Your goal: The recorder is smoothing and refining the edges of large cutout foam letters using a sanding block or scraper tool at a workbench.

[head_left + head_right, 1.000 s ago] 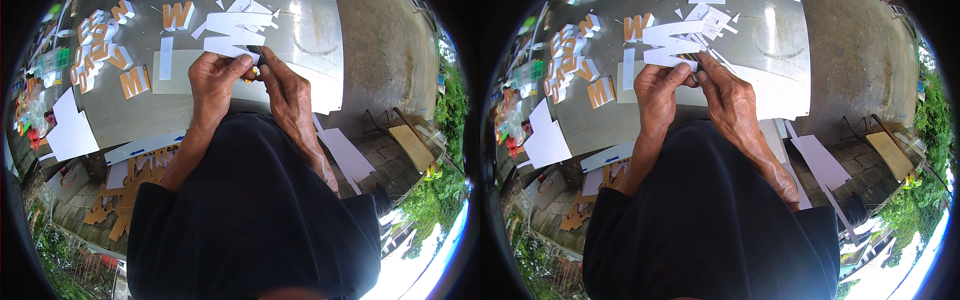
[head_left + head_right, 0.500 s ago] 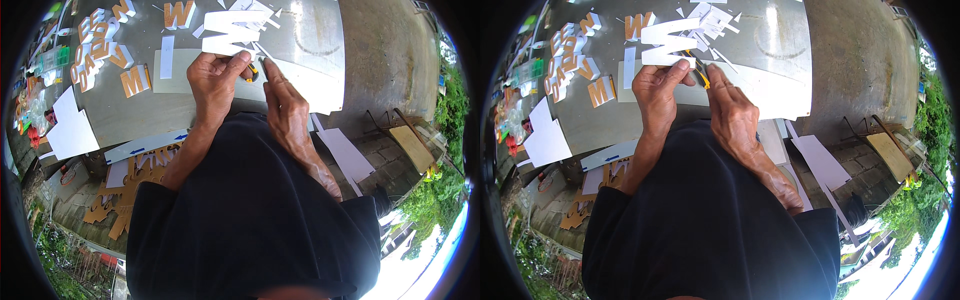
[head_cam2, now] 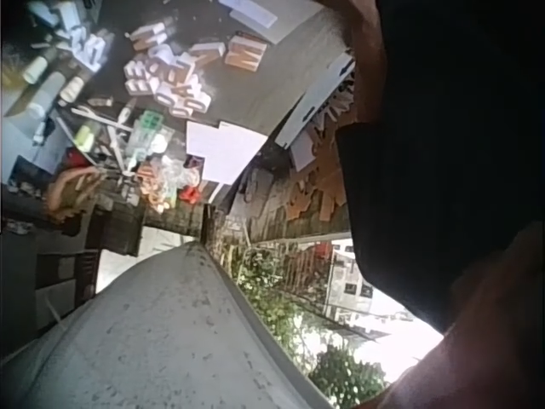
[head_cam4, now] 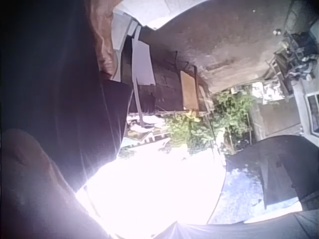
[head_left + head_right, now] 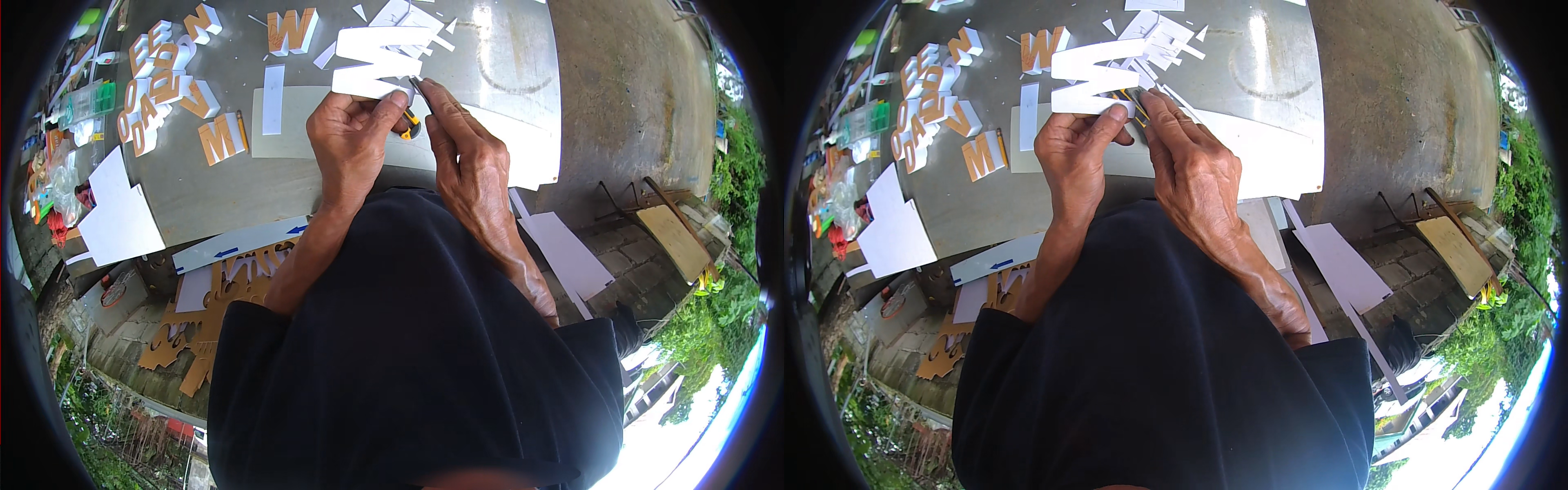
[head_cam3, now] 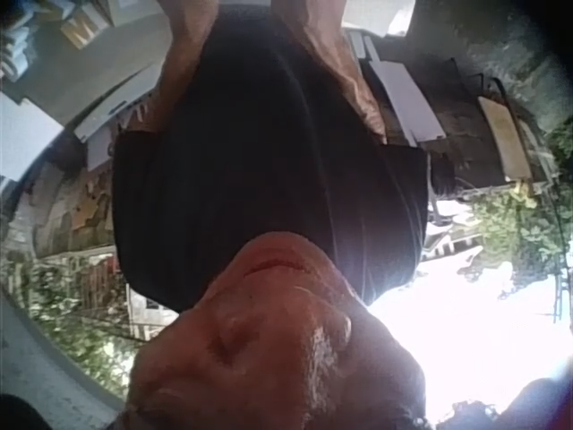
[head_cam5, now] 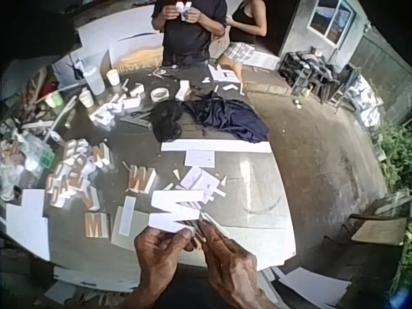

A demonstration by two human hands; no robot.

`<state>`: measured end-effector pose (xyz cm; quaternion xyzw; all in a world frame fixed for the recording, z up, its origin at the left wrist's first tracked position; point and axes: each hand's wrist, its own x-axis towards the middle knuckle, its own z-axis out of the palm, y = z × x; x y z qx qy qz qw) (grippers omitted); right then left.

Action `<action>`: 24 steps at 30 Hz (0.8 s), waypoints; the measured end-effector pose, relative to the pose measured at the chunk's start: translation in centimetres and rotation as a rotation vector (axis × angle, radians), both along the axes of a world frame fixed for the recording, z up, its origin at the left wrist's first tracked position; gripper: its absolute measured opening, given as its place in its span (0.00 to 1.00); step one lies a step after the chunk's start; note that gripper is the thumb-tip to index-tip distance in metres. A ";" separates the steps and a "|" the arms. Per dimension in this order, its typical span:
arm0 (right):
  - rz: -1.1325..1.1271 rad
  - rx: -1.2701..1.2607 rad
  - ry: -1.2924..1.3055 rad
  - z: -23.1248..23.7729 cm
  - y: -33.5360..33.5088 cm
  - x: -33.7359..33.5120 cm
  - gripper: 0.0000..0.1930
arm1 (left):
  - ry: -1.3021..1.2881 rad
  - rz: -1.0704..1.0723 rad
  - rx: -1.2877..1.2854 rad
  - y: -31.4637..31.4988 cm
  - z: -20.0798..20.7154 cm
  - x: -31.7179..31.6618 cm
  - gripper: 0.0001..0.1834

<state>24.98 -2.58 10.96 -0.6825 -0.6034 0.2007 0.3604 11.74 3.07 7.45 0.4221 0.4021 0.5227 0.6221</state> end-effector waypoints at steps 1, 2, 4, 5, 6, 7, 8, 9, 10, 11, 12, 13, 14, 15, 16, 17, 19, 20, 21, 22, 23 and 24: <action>0.010 0.017 -0.020 0.0 0.0 0.1 0.17 | 0.020 0.006 0.020 0.0 -0.1 0.0 0.09; 0.021 0.033 -0.040 0.0 0.1 0.2 0.18 | 0.039 0.011 0.040 0.0 -0.2 0.1 0.09; 0.036 0.000 -0.072 0.4 0.3 0.2 0.18 | 0.096 0.010 0.066 -0.1 0.1 0.2 0.09; 0.053 -0.033 -0.104 0.6 0.4 0.2 0.18 | 0.152 0.009 0.092 -0.2 0.2 0.3 0.09; 0.052 -0.034 -0.105 0.7 0.5 0.2 0.18 | 0.152 0.008 0.091 -0.2 0.2 0.3 0.09; 0.060 -0.023 -0.126 0.8 0.5 0.2 0.19 | 0.196 0.003 0.130 -0.1 0.1 0.2 0.09; 0.070 -0.012 -0.147 0.8 0.6 0.1 0.19 | 0.241 -0.001 0.168 -0.1 0.1 0.2 0.09; 0.070 -0.011 -0.147 0.6 0.4 0.0 0.19 | 0.241 -0.001 0.169 -0.3 0.2 0.3 0.09; 0.051 0.010 -0.121 0.1 0.0 -0.2 0.18 | 0.197 0.002 0.145 -0.6 0.3 0.5 0.08; 0.032 0.032 -0.096 -0.5 -0.4 -0.3 0.18 | 0.153 0.005 0.121 -0.7 0.4 0.5 0.07; 0.033 0.032 -0.096 -1.1 -0.8 -0.4 0.18 | 0.153 0.006 0.121 -0.9 0.0 0.4 0.07; 0.019 0.007 -0.012 -1.6 -1.1 -0.3 0.17 | 0.176 -0.021 0.104 -1.2 -0.7 0.2 0.07; 0.004 -0.018 0.072 -2.0 -1.4 -0.3 0.17 | 0.198 -0.049 0.088 -1.3 -1.1 0.0 0.08; 0.003 -0.022 0.071 -2.1 -1.9 -0.1 0.17 | 0.197 -0.051 0.084 -1.1 -1.0 -0.2 0.08; 0.027 -0.191 0.151 -2.2 -2.4 0.1 0.17 | 0.096 -0.004 0.115 -0.5 -0.8 -0.3 0.08; 0.052 -0.359 0.231 -2.2 -2.8 0.2 0.17 | -0.004 0.042 0.146 -0.1 -0.5 -0.4 0.08; 0.034 -0.322 0.269 -2.0 -2.6 0.1 0.17 | 0.022 0.020 0.134 0.0 -0.3 -0.6 0.09; -0.021 -0.278 0.284 -1.4 -2.0 0.4 0.17 | 0.028 0.015 0.127 -0.1 -0.2 -0.5 0.09; -0.084 -0.236 0.293 -0.6 -1.5 0.7 0.17 | 0.026 0.004 0.117 -0.3 -0.1 -0.3 0.09; -0.075 -0.243 0.314 0.2 -1.0 0.7 0.17 | 0.025 0.000 0.117 -0.3 -0.2 -0.3 0.09; -0.079 -0.243 0.313 0.3 -0.7 0.6 0.17 | 0.007 -0.013 0.118 -0.2 -0.4 -0.5 0.09; -0.056 -0.201 0.299 0.4 -0.4 0.4 0.16 | -0.010 -0.026 0.122 -0.1 -0.4 -0.5 0.09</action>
